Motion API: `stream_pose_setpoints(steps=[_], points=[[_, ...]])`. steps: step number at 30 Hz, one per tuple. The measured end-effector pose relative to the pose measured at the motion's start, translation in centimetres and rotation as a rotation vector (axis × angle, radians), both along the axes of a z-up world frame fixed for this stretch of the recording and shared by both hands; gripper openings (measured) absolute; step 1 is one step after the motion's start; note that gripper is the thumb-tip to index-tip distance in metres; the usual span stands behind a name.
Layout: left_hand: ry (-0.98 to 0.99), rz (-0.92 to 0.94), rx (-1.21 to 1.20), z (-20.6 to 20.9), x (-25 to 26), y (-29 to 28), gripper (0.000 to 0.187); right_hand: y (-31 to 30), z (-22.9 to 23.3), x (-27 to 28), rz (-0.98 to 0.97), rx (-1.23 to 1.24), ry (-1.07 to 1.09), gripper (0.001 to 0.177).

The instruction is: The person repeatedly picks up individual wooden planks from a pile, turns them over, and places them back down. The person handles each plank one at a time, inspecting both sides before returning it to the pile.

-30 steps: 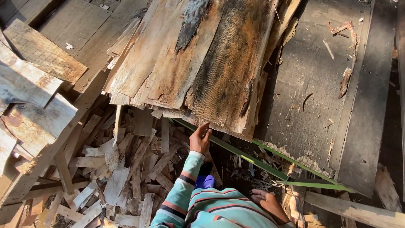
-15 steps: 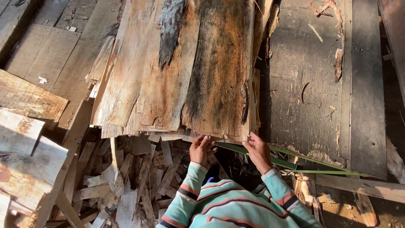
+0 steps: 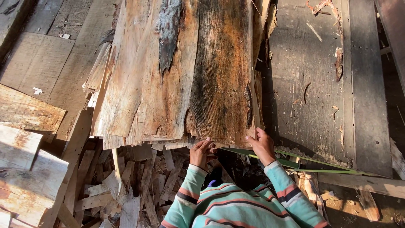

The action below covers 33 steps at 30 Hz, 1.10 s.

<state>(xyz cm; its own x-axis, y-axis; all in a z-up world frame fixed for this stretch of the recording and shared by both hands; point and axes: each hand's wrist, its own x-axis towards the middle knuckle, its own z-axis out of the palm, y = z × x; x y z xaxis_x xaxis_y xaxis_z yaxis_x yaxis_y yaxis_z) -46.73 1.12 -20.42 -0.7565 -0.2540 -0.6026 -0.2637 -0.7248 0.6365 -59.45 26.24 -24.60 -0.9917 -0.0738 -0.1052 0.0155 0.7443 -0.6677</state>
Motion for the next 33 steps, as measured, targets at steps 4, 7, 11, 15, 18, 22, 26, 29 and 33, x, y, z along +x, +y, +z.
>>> stream_pose_setpoints(steps=[4, 7, 11, 15, 18, 22, 26, 29, 33], points=[[0.077, -0.032, -0.065, 0.7, -0.9, -0.2, 0.033, 0.2, 2.9, -0.8, -0.035, -0.264, -0.159, 0.055], [0.126, -0.032, -0.102, 2.8, -1.5, -0.2, 0.032, 1.0, 5.4, -1.7, -0.071, -0.621, -0.297, 0.042], [0.075, -0.029, -0.1, 1.9, -2.5, -0.2, 0.038, 1.5, 6.2, -1.2, -0.136, -0.636, -0.299, 0.039], [0.028, -0.024, -0.154, -1.7, -2.4, 0.0, 0.048, 1.3, 2.0, -0.7, -0.14, -0.541, -0.471, 0.06], [-0.028, -0.074, -0.216, -1.6, -1.3, -1.0, 0.054, 0.5, 1.7, 0.0, 0.001, -0.425, -0.311, 0.067], [-0.079, -0.085, -0.398, -1.3, 1.2, -2.7, 0.053, -1.6, 5.1, 1.0, 0.147, -0.061, -0.05, 0.082], [-0.026, 0.312, -0.8, -0.5, 3.7, -3.9, 0.042, -4.9, 9.0, 4.2, 0.463, 0.011, 0.241, 0.095], [-0.059, 0.501, -1.004, 3.8, 4.1, -6.4, 0.046, -7.7, 9.9, 5.3, 0.627, 0.084, 0.286, 0.097], [-0.316, 0.384, -1.344, 1.3, 2.8, -11.5, 0.069, -10.3, 10.4, 5.0, 0.679, 0.101, 0.298, 0.093]])
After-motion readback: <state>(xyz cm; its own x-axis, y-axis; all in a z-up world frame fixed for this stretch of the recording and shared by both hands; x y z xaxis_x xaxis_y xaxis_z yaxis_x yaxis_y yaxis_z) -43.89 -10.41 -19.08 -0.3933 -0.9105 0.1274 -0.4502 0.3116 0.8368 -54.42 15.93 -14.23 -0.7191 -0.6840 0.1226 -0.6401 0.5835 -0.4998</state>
